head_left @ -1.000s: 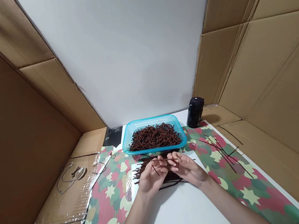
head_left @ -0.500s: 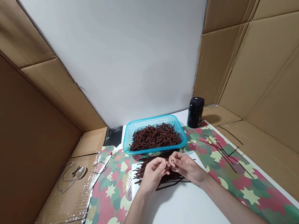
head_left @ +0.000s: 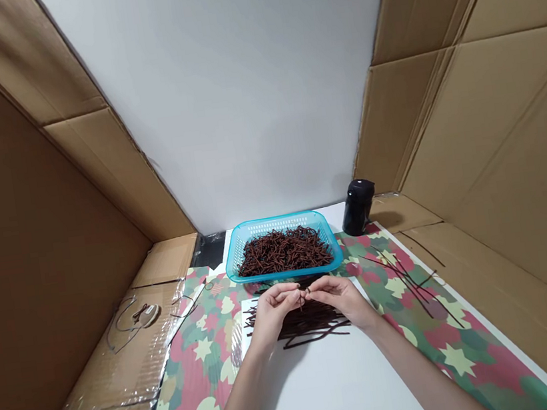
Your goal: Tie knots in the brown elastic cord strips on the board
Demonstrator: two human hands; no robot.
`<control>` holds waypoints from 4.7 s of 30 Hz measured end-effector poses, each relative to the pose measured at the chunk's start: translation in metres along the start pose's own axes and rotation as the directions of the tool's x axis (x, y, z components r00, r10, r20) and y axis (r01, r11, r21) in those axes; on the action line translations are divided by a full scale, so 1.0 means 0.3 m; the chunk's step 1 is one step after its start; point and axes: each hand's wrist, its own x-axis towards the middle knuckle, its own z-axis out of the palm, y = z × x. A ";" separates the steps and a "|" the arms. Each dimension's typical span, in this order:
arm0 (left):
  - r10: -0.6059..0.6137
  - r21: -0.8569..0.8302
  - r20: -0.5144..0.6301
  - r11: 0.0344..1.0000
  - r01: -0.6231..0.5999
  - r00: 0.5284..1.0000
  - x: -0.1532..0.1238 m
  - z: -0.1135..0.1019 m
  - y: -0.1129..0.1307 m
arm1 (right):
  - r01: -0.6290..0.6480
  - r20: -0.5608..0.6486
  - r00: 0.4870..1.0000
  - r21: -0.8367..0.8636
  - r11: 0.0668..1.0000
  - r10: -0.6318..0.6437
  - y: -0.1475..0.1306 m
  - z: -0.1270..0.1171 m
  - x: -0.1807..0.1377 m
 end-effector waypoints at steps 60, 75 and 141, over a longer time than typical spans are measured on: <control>0.132 0.309 -0.012 0.943 -0.122 0.991 0.000 -0.019 0.012 | 0.204 -0.058 0.974 -0.201 0.958 -0.220 0.016 0.040 -0.032; 0.003 0.331 0.297 0.938 -0.106 0.955 -0.028 -0.027 0.047 | 0.127 0.140 0.984 -0.147 0.981 -0.107 0.002 0.031 -0.035; 0.118 0.298 0.065 0.945 -0.132 0.991 -0.011 -0.031 0.034 | -0.104 0.109 0.991 0.204 0.974 0.083 0.000 0.032 -0.020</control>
